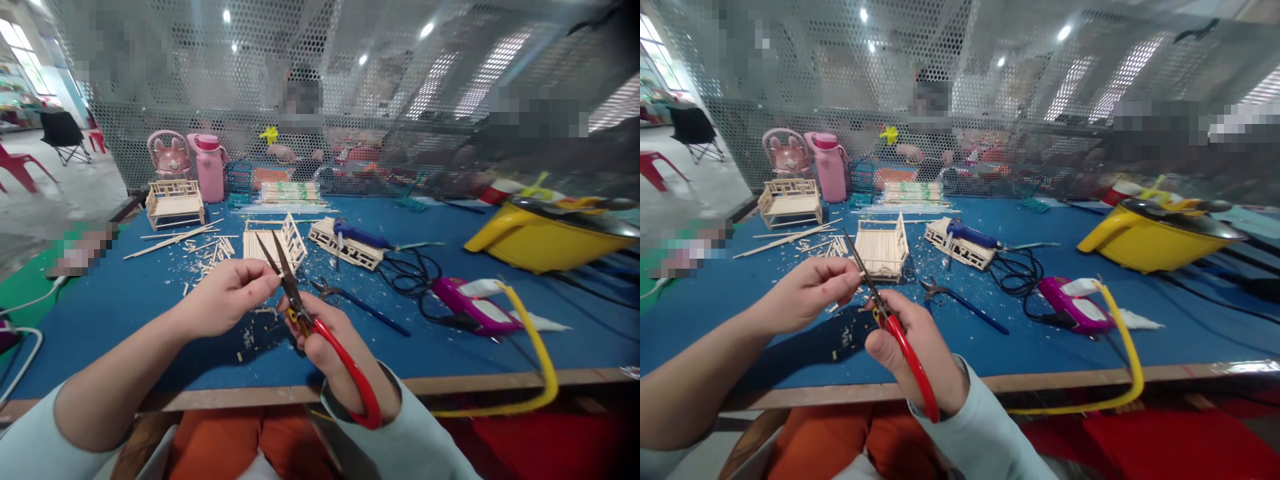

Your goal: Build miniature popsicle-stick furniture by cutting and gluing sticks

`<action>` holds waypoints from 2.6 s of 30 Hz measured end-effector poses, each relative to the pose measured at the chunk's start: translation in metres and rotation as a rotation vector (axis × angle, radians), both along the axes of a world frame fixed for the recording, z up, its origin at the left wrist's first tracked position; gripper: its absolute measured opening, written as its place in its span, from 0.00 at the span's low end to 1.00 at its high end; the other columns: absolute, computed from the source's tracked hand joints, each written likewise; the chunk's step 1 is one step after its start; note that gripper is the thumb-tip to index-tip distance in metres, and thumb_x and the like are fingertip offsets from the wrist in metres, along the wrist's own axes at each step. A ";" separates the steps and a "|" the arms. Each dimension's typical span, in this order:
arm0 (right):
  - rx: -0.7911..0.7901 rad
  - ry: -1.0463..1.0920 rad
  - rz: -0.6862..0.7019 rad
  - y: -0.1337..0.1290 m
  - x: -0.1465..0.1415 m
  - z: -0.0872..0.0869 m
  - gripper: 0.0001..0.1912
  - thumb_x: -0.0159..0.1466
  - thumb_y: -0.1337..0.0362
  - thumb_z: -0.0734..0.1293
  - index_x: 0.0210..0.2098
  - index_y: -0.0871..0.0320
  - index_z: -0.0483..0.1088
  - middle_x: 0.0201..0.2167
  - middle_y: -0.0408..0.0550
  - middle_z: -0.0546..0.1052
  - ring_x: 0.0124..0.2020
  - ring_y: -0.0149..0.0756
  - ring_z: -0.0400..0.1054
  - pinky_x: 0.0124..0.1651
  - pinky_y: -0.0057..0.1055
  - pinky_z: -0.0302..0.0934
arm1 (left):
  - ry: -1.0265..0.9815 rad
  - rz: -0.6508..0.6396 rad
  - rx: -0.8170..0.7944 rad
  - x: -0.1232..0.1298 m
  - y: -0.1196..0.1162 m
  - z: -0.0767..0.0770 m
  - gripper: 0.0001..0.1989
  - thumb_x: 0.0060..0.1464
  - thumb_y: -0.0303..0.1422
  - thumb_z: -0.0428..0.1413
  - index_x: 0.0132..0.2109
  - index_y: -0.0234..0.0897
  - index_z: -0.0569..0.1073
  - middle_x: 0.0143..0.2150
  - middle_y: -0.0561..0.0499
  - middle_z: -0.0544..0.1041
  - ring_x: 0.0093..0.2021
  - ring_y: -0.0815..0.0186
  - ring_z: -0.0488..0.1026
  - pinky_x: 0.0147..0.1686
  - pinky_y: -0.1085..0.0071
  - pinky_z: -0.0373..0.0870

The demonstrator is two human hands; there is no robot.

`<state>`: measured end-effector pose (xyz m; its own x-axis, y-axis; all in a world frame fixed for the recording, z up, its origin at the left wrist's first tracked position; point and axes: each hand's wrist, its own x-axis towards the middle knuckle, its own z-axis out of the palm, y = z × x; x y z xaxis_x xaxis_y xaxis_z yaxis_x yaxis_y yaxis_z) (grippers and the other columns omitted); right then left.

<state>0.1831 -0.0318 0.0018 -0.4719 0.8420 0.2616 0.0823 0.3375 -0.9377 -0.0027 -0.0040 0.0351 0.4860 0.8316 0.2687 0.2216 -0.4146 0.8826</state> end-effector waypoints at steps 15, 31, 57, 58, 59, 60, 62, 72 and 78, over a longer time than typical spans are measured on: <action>0.121 -0.763 -0.623 -0.026 0.133 0.006 0.19 0.53 0.57 0.69 0.44 0.49 0.66 0.34 0.48 0.78 0.31 0.40 0.74 0.31 0.32 0.68 | 0.088 0.048 -0.053 -0.006 0.002 -0.023 0.12 0.55 0.31 0.43 0.24 0.37 0.58 0.21 0.58 0.55 0.24 0.72 0.52 0.24 0.74 0.52; 0.452 -1.709 -0.540 0.023 0.127 0.010 0.18 0.65 0.66 0.56 0.50 0.63 0.70 0.33 0.60 0.78 0.36 0.54 0.74 0.36 0.43 0.65 | 0.394 -0.029 -0.039 0.011 -0.003 -0.041 0.16 0.60 0.35 0.44 0.25 0.35 0.64 0.21 0.58 0.61 0.24 0.73 0.56 0.25 0.76 0.55; 0.461 -1.198 -0.486 0.013 0.125 -0.023 0.21 0.62 0.72 0.56 0.51 0.65 0.70 0.43 0.58 0.76 0.44 0.45 0.71 0.48 0.40 0.67 | 0.449 -0.071 -0.139 0.018 -0.005 -0.038 0.15 0.60 0.35 0.43 0.25 0.35 0.62 0.23 0.57 0.60 0.25 0.72 0.56 0.26 0.76 0.55; 0.453 -1.222 -0.504 0.017 0.122 -0.022 0.21 0.62 0.73 0.56 0.51 0.65 0.71 0.41 0.58 0.76 0.42 0.45 0.71 0.46 0.40 0.67 | 0.447 -0.072 -0.138 0.017 -0.005 -0.039 0.16 0.60 0.35 0.43 0.26 0.35 0.62 0.23 0.57 0.60 0.25 0.72 0.56 0.26 0.76 0.55; 0.444 -1.254 -0.521 0.022 0.121 -0.021 0.20 0.62 0.73 0.56 0.51 0.65 0.71 0.39 0.58 0.76 0.40 0.45 0.72 0.44 0.40 0.67 | 0.443 -0.073 -0.134 0.016 -0.006 -0.040 0.15 0.60 0.35 0.44 0.26 0.35 0.62 0.23 0.57 0.60 0.25 0.72 0.56 0.26 0.76 0.55; 0.436 -1.291 -0.533 0.027 0.121 -0.019 0.20 0.62 0.72 0.57 0.50 0.66 0.71 0.36 0.58 0.76 0.37 0.45 0.72 0.42 0.40 0.67 | 0.439 -0.073 -0.130 0.016 -0.006 -0.040 0.15 0.60 0.34 0.44 0.26 0.35 0.63 0.23 0.57 0.60 0.25 0.72 0.56 0.26 0.76 0.55; 0.451 -1.370 -0.546 0.034 0.121 -0.013 0.18 0.62 0.72 0.58 0.47 0.65 0.73 0.31 0.58 0.75 0.33 0.46 0.71 0.37 0.40 0.66 | 0.430 -0.077 -0.121 0.016 -0.006 -0.041 0.14 0.59 0.33 0.45 0.26 0.35 0.63 0.23 0.57 0.61 0.25 0.73 0.56 0.26 0.76 0.55; 0.986 -0.729 -0.089 0.019 0.038 0.027 0.13 0.67 0.67 0.58 0.35 0.58 0.75 0.29 0.45 0.78 0.32 0.32 0.68 0.48 0.36 0.53 | 0.339 -0.144 -0.183 0.026 0.000 -0.028 0.11 0.58 0.32 0.46 0.28 0.35 0.66 0.23 0.58 0.61 0.25 0.72 0.57 0.27 0.76 0.56; 0.958 -0.755 0.010 0.041 0.028 0.031 0.15 0.67 0.68 0.58 0.30 0.58 0.74 0.26 0.43 0.77 0.30 0.31 0.66 0.52 0.38 0.49 | 0.239 -0.133 -0.263 0.019 0.010 -0.027 0.13 0.60 0.34 0.46 0.29 0.35 0.66 0.23 0.58 0.59 0.25 0.72 0.54 0.26 0.75 0.54</action>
<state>0.2112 0.0091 0.0323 -0.7794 0.4544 0.4314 0.4925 0.8699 -0.0267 0.0159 0.0060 0.0085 0.6173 0.7826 -0.0798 0.3938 -0.2196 0.8926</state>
